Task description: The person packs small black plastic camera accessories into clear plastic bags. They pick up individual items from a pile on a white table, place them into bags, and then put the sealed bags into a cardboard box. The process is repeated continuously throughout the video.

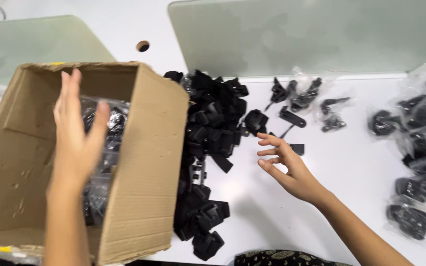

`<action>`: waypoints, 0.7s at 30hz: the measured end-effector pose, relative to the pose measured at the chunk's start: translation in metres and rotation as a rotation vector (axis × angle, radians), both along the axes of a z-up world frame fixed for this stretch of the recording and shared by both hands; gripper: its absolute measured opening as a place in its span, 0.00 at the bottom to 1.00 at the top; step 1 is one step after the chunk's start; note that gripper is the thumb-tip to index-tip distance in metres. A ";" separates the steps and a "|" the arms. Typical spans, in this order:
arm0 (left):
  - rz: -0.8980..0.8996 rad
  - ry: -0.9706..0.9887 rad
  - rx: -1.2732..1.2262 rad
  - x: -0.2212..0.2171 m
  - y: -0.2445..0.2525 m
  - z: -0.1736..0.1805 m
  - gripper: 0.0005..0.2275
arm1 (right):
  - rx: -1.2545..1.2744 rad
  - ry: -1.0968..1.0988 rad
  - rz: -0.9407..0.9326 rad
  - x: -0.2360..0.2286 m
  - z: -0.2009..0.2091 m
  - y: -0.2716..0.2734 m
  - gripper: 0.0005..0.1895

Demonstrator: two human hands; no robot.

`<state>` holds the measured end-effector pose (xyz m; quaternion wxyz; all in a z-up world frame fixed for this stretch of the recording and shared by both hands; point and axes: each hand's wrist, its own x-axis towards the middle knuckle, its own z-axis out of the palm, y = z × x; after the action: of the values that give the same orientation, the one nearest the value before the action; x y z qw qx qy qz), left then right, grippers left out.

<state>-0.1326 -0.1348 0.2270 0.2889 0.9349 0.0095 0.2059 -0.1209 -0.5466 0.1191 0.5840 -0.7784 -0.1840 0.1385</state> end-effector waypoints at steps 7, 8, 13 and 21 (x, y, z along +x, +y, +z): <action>-0.208 0.001 -0.202 -0.077 -0.217 -0.044 0.28 | -0.180 -0.128 -0.052 -0.032 -0.013 -0.080 0.23; -0.212 0.120 -0.410 -0.082 -0.244 -0.063 0.29 | -0.218 -0.134 -0.070 -0.041 -0.018 -0.094 0.22; -0.226 0.511 -0.455 -0.075 -0.356 -0.172 0.35 | -0.485 -0.176 -0.177 -0.083 -0.062 -0.163 0.21; -0.198 1.037 -0.036 -0.070 -0.419 -0.285 0.52 | -1.069 -0.311 -0.533 -0.141 -0.159 -0.298 0.39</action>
<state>-0.2028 -0.5536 -0.0579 0.2803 0.9054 0.0662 -0.3121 -0.2615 -0.8444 -0.0399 0.0938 -0.9937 0.0288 -0.0545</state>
